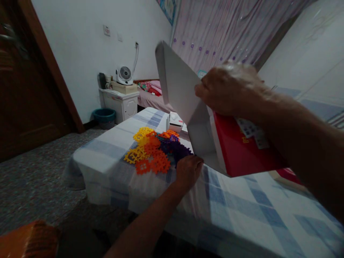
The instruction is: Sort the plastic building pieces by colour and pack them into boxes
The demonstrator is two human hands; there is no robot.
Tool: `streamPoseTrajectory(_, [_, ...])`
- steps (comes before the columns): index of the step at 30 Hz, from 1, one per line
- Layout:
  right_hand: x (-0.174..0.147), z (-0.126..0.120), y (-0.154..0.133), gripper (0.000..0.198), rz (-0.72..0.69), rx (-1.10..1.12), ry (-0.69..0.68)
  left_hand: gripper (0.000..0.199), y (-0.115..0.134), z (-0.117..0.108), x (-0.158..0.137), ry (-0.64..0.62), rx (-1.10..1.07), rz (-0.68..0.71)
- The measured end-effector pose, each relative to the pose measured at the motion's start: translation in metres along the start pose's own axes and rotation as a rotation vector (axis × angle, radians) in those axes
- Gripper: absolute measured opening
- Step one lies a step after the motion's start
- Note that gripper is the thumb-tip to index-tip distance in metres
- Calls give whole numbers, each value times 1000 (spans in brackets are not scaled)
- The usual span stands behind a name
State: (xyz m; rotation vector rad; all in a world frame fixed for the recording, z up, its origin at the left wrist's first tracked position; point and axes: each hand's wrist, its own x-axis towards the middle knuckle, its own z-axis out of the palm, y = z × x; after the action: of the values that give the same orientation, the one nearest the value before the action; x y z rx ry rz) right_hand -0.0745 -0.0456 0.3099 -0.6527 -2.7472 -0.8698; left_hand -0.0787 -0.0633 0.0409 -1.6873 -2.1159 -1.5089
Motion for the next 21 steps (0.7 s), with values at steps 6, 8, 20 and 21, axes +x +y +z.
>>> streamPoseTrajectory(6, [-22,7,29,36,83,-97,17,14,-2,-4,11,-48,99,-6])
streamPoseTrajectory(8, [-32,16,41,35,132,-92,-21,14,-3,-1,12,-51,128,-7])
streamPoseTrajectory(20, [-152,74,115,42,460,206,152,33,-26,14,14,-30,135,92])
streamPoseTrajectory(21, [-165,76,117,42,552,289,191,34,-28,15,14,-31,140,93])
